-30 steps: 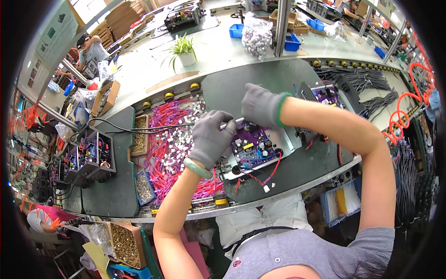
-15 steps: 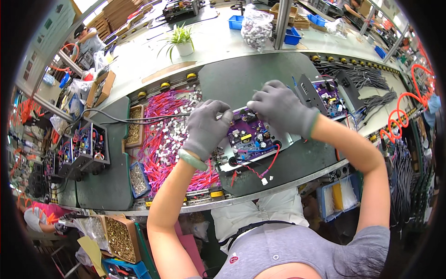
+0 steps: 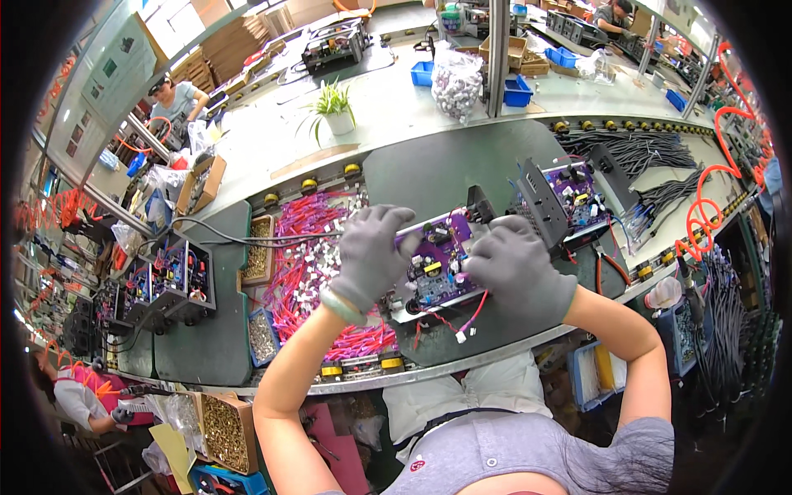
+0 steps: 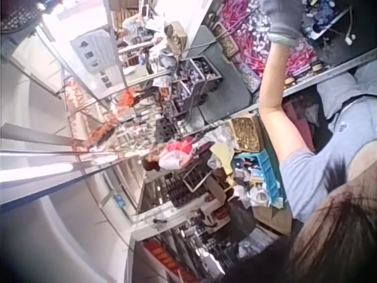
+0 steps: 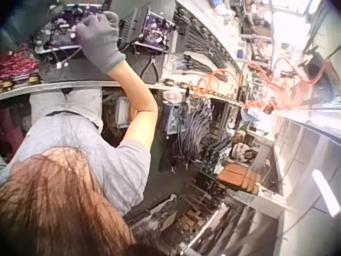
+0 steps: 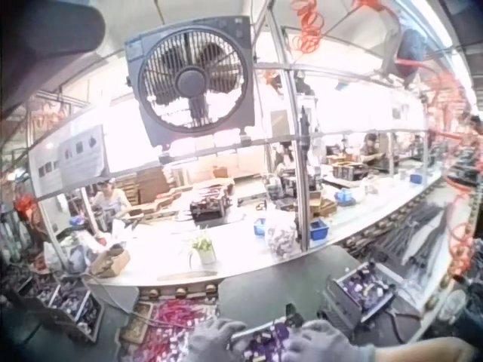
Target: The person assembles electronic components on a circuit board using a pneumatic screwdriver and pliers. They secure screws, connect wires, and manipulate small parts on a workbench in a factory setting.
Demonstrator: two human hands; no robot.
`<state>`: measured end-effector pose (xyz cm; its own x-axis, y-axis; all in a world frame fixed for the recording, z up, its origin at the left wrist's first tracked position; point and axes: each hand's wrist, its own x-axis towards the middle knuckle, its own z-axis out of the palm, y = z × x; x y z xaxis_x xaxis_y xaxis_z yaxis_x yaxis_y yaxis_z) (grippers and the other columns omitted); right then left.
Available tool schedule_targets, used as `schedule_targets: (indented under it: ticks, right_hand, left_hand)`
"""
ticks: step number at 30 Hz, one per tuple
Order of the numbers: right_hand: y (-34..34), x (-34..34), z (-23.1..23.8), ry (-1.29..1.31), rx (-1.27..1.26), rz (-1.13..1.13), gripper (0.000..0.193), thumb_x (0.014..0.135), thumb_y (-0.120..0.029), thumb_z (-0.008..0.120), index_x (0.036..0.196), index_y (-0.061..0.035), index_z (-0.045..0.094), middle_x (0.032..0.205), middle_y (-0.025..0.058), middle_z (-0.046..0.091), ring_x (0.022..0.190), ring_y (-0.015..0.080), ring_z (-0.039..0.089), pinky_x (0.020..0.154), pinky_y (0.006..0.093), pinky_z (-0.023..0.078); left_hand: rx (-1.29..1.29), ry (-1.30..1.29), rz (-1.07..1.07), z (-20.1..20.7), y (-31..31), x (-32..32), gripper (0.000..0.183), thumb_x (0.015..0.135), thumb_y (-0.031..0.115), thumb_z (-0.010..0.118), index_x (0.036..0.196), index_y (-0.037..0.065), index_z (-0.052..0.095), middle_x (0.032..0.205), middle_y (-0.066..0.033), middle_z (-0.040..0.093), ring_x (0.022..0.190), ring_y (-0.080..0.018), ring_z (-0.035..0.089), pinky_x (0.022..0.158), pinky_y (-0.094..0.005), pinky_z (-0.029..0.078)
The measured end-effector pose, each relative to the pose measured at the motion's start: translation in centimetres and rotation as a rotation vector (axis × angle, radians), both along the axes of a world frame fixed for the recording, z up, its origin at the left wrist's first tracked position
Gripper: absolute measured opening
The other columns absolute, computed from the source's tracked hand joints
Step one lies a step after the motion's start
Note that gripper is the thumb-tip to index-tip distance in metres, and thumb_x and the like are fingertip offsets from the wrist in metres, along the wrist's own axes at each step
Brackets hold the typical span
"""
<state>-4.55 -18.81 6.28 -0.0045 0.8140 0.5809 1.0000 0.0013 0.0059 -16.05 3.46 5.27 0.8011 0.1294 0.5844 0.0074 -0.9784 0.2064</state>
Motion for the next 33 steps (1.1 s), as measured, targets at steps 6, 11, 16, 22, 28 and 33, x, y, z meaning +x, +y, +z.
schedule_targets:
  ticks: [6, 11, 16, 22, 28, 33]
  right_hand:
    - [-0.2, 1.8, -0.7, 0.206, 0.105, -0.117, 0.012, 0.073, -0.014, 0.073, 0.084, -0.0115, 0.068, 0.082, 0.0015, 0.066, 0.079, 0.0225, 0.065, 0.096, 0.0413, 0.044]
    - [1.0, 1.4, -2.9, 0.351, 0.242, -0.120, 0.011, 0.076, -0.016, 0.074, 0.085, -0.0127, 0.068, 0.081, 0.0019, 0.066, 0.077, 0.0234, 0.064, 0.095, 0.0399, 0.045]
    - [1.3, 1.1, -4.0, 0.485, 0.353, -0.091, 0.011, 0.079, -0.016, 0.073, 0.088, -0.0105, 0.069, 0.079, 0.0052, 0.065, 0.076, 0.0264, 0.063, 0.094, 0.0399, 0.046]
    - [0.9, 1.8, -5.1, 0.731, 0.431, -0.017, 0.007, 0.085, -0.014, 0.068, 0.089, -0.0086, 0.069, 0.080, 0.0079, 0.066, 0.078, 0.0283, 0.064, 0.095, 0.0412, 0.045]
    - [1.2, 3.7, -0.4, 0.247, -0.042, 0.066, 0.005, 0.081, -0.014, 0.067, 0.080, -0.0099, 0.063, 0.074, 0.0057, 0.060, 0.074, 0.0251, 0.061, 0.093, 0.0426, 0.044]
    - [4.8, 4.8, -1.1, -0.209, -0.373, 0.149, 0.007, 0.068, -0.010, 0.065, 0.070, -0.0150, 0.061, 0.071, 0.0007, 0.058, 0.078, 0.0203, 0.062, 0.094, 0.0404, 0.046]
  left_hand:
    - [-0.134, 0.127, -0.360, 3.6, -5.7, 1.3, 0.025, 0.084, 0.022, 0.072, 0.107, 0.013, 0.067, 0.092, -0.0084, 0.067, 0.082, -0.0251, 0.069, 0.069, -0.0363, 0.055]
    - [0.395, 0.050, -0.222, 3.2, -5.6, 1.8, 0.015, 0.079, 0.022, 0.073, 0.088, 0.014, 0.065, 0.075, -0.0033, 0.061, 0.065, -0.0220, 0.066, 0.057, -0.0369, 0.051]
    - [0.189, 0.122, -0.097, 2.3, -5.4, 1.5, 0.016, 0.081, 0.025, 0.073, 0.082, 0.012, 0.064, 0.072, -0.0039, 0.061, 0.070, -0.0224, 0.066, 0.062, -0.0365, 0.052]
    - [-0.868, 0.330, -0.089, 0.2, -7.9, 2.5, 0.022, 0.096, 0.020, 0.065, 0.095, -0.001, 0.065, 0.078, -0.0095, 0.065, 0.075, -0.0125, 0.060, 0.069, -0.0295, 0.050]
    - [-0.220, 0.301, -0.087, 2.7, -3.8, 1.0, 0.019, 0.086, 0.023, 0.070, 0.099, 0.009, 0.069, 0.090, -0.0091, 0.070, 0.087, -0.0282, 0.065, 0.083, -0.0404, 0.051]
    - [-0.067, 0.207, 0.168, 0.1, -0.9, -0.5, 0.020, 0.081, 0.023, 0.072, 0.097, 0.012, 0.072, 0.095, -0.0057, 0.070, 0.102, -0.0279, 0.062, 0.095, -0.0429, 0.045]
